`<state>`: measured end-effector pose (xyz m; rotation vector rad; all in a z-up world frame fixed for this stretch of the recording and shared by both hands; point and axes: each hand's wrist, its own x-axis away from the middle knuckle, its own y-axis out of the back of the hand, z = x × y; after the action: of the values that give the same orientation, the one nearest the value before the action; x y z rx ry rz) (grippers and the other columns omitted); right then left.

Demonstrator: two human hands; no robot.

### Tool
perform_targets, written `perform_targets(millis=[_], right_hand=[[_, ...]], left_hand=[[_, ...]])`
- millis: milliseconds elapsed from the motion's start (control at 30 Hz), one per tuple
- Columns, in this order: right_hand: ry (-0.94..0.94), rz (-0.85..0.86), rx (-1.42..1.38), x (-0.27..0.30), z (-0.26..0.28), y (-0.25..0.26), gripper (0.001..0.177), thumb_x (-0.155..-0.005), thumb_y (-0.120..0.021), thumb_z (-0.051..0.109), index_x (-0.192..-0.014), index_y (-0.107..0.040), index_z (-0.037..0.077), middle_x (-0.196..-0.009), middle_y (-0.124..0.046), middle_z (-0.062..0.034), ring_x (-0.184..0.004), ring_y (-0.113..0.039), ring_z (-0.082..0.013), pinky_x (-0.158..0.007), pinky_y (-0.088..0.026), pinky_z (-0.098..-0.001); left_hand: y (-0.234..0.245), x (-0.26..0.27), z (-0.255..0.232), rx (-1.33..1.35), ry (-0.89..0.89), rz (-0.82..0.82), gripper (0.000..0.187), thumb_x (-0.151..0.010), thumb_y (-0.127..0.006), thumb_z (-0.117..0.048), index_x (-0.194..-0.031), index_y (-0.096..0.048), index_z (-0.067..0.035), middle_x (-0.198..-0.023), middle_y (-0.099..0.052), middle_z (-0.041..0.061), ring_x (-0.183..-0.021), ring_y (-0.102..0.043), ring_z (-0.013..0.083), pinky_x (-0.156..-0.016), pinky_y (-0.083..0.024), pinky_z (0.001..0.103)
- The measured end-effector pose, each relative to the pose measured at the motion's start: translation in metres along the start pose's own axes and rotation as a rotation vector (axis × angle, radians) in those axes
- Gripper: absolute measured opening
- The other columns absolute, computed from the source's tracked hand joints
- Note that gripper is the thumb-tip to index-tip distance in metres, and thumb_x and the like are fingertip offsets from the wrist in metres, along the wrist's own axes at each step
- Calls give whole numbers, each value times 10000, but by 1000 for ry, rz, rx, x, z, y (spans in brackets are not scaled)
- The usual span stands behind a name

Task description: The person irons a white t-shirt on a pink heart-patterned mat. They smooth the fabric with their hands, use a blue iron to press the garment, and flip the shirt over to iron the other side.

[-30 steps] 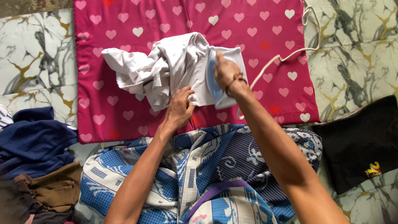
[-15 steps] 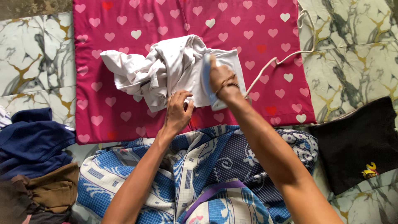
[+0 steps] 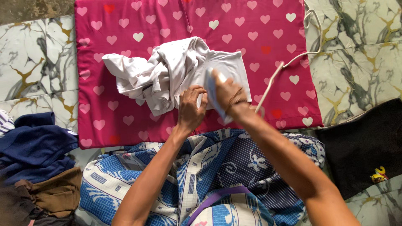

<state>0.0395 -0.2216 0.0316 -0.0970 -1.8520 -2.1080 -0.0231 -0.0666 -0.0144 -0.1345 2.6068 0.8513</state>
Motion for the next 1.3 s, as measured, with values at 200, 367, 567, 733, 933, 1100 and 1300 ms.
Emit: perform_targets(millis=[200, 367, 567, 733, 933, 1100, 1300], right_hand=[[-206, -18, -99, -33, -64, 47, 478, -1053, -402, 167, -1524, -378, 246, -885, -712, -255, -798, -725, -414, -651, -586, -535], [-252, 113, -233, 20, -51, 48, 401, -1113, -348, 228, -1512, -389, 236, -919, -695, -204, -733, -752, -316, -553, -645, -444], [-218, 68, -103, 28, -53, 46, 405, -1096, -391, 261, -1500, -390, 251, -782, -680, -153, -688, -715, -295, -565, -605, -446], [-219, -17, -165, -14, -67, 59, 421, -1081, -427, 250, -1502, -412, 250, -765, -674, -148, -680, -711, -302, -556, -588, -451], [-185, 59, -142, 9, -58, 47, 429, -1099, -395, 244, -1527, -413, 222, -766, -682, -160, -641, -705, -290, -510, -579, -430], [-79, -33, -25, 35, -52, 38, 448, -1076, -402, 240, -1520, -420, 183, -739, -660, -155, -579, -674, -257, -423, -559, -387], [-211, -10, -55, -9, -66, 50, 425, -1091, -377, 194, -1512, -427, 219, -751, -644, -143, -571, -665, -251, -437, -560, -384]], left_hand=[[3, -3, 0, -100, -63, 104, 188, -949, -672, -157, -1095, -685, -39, -1267, -638, 140, -1203, -609, 315, -1090, -410, 452], [-14, -12, 7, -151, -86, 211, 277, -929, -695, -165, -1166, -670, -25, -1352, -602, 164, -1265, -564, 317, -1127, -393, 453], [-37, -26, 20, -467, -82, 438, 747, -891, -685, -467, -1450, -468, -21, -1567, -333, 245, -1470, -283, 404, -1203, -201, 523], [-31, -20, 31, -520, -22, 536, 888, -905, -631, -577, -1547, -325, -45, -1627, -181, 245, -1511, -161, 414, -1231, -130, 510], [-21, -12, 37, -465, -1, 545, 865, -918, -651, -541, -1565, -347, -55, -1654, -179, 254, -1545, -171, 406, -1250, -155, 498], [-23, -15, 35, -467, -1, 538, 872, -902, -665, -529, -1554, -348, -45, -1641, -182, 271, -1528, -169, 423, -1238, -162, 504], [-20, -11, 33, -447, -23, 518, 886, -887, -709, -508, -1550, -360, -35, -1644, -198, 262, -1525, -188, 418, -1232, -176, 519]])
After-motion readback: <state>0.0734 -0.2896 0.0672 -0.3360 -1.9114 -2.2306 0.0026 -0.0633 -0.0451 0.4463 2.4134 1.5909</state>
